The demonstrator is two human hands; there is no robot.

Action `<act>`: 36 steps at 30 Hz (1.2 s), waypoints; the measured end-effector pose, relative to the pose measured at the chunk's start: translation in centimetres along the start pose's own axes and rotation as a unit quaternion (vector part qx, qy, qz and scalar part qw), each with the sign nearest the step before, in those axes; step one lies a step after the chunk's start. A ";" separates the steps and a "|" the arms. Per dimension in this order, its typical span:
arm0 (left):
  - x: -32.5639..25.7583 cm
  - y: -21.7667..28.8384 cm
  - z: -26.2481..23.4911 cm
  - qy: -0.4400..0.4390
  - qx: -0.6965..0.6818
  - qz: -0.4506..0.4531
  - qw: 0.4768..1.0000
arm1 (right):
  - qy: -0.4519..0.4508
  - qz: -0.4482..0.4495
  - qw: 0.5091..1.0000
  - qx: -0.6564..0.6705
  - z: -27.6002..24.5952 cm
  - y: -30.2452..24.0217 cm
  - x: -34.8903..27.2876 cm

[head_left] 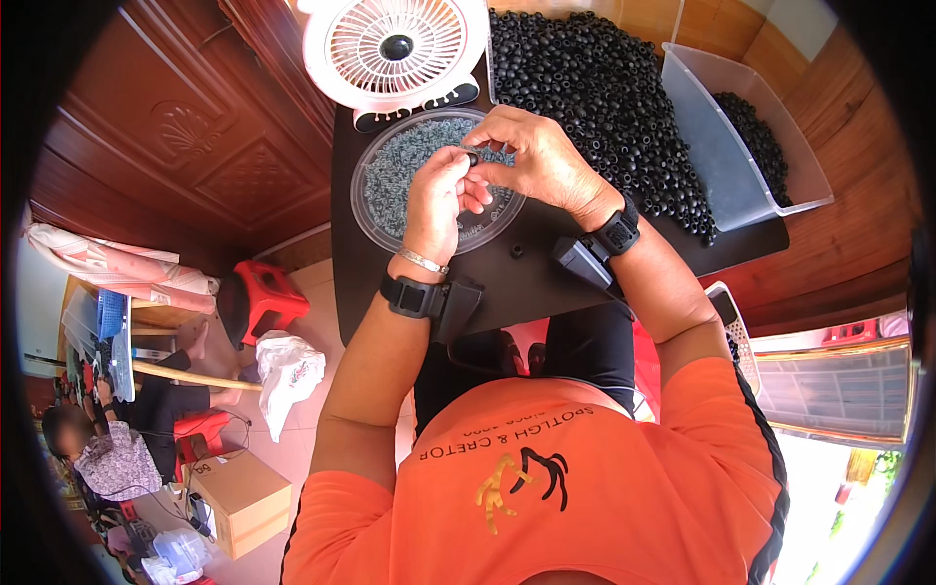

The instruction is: Sorting small blue plastic components and inserting them into black circular rings.

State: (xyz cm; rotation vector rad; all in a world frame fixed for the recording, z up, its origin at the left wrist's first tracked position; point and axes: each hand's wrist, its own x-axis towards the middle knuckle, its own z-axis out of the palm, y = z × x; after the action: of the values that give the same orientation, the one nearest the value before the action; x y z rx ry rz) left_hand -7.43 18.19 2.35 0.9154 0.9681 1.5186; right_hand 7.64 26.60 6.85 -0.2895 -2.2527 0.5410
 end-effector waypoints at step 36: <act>0.2 0.5 -1.3 0.097 -0.055 0.039 0.993 | -0.157 0.015 0.972 -0.176 3.1 2.3 -1.4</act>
State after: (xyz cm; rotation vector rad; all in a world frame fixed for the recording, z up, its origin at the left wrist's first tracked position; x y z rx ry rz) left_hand -8.87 18.14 2.33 0.7434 0.9852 1.7339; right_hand 6.32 27.18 3.03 -0.4421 -2.6555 0.2075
